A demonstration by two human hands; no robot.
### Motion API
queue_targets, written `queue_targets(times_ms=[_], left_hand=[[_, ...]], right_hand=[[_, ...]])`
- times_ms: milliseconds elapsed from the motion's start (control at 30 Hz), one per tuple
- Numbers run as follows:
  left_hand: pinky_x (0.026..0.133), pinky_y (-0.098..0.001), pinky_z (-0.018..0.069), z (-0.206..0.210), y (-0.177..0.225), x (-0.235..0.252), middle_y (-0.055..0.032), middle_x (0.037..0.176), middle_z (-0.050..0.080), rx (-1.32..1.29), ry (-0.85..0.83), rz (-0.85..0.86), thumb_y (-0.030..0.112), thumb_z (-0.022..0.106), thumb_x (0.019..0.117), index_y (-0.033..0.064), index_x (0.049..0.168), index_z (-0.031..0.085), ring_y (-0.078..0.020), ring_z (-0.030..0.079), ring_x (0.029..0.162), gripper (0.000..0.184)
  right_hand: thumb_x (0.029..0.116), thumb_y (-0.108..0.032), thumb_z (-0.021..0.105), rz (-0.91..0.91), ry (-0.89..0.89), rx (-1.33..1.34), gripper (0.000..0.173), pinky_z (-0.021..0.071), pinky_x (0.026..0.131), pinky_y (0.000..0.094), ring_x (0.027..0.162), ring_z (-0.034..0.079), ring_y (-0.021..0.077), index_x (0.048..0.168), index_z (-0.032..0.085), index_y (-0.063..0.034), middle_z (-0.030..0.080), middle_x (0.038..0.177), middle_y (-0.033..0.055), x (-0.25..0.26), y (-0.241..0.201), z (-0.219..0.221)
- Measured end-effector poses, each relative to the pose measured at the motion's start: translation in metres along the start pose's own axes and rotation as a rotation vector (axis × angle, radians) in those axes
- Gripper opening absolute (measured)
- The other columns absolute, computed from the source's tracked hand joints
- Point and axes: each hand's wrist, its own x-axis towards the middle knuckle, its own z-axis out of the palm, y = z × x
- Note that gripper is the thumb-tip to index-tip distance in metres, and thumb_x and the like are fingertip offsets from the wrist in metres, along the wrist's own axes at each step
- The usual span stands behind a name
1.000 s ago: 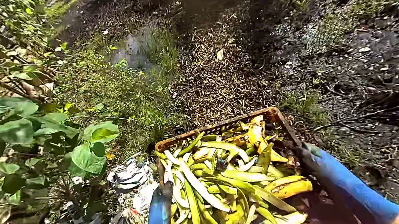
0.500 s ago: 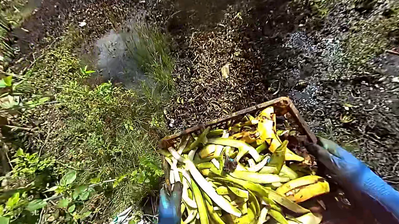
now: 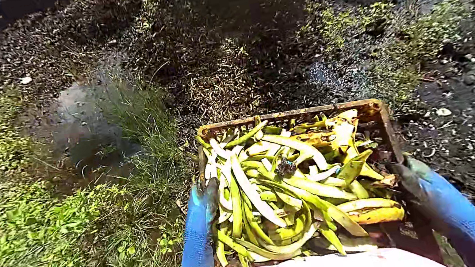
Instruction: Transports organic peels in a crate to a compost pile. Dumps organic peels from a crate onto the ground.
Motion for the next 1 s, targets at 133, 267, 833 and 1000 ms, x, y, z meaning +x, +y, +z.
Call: queue_targets(times_ms=[133, 267, 833, 1000], left_hand=[[0.096, -0.0375, 0.0532, 0.020, 0.066, 0.138, -0.0183, 0.129, 0.062, -0.084, 0.064, -0.153, 0.030, 0.054, 0.1053, 0.0019, 0.146, 0.045, -0.0207, 0.064, 0.112, 0.050], [0.095, -0.0404, 0.0531, 0.024, 0.083, 0.241, -0.0173, 0.124, 0.064, -0.186, 0.177, -0.209, 0.036, 0.059, 0.1022, 0.0025, 0.144, 0.048, -0.0205, 0.064, 0.109, 0.054], [0.098, -0.0422, 0.0528, 0.077, 0.371, 0.811, -0.0161, 0.128, 0.064, -0.066, 0.149, -0.194, 0.040, 0.059, 0.1016, 0.0061, 0.146, 0.049, -0.0212, 0.064, 0.113, 0.056], [0.089, -0.0411, 0.0561, 0.119, 0.444, 1.001, -0.0155, 0.120, 0.066, -0.068, 0.097, -0.070, 0.043, 0.060, 0.0998, 0.0065, 0.145, 0.049, -0.0201, 0.066, 0.103, 0.059]], right_hand=[[0.1069, -0.036, 0.040, -0.022, -0.039, 0.043, 0.049, 0.0524, 0.079, 0.0382, 0.088, 0.061, 0.0148, 0.139, 0.052, -0.0008, 0.064, 0.107, 0.0114, 0.171, -0.083, 0.058], [0.1091, -0.036, 0.039, -0.091, -0.191, -0.068, 0.046, 0.0512, 0.080, 0.0497, 0.090, 0.062, 0.0248, 0.137, 0.054, -0.0024, 0.064, 0.107, 0.0174, 0.299, -0.182, 0.081], [0.1063, -0.041, 0.039, -0.077, -0.178, 0.010, 0.053, 0.0528, 0.067, 0.0408, 0.079, 0.061, 0.0167, 0.142, 0.052, -0.0044, 0.065, 0.101, 0.0113, 0.818, -0.442, 0.237], [0.1085, -0.039, 0.037, -0.033, -0.082, 0.024, 0.052, 0.0511, 0.084, 0.0520, 0.097, 0.063, 0.0286, 0.141, 0.050, 0.0002, 0.063, 0.115, 0.0212, 0.973, -0.519, 0.274]])
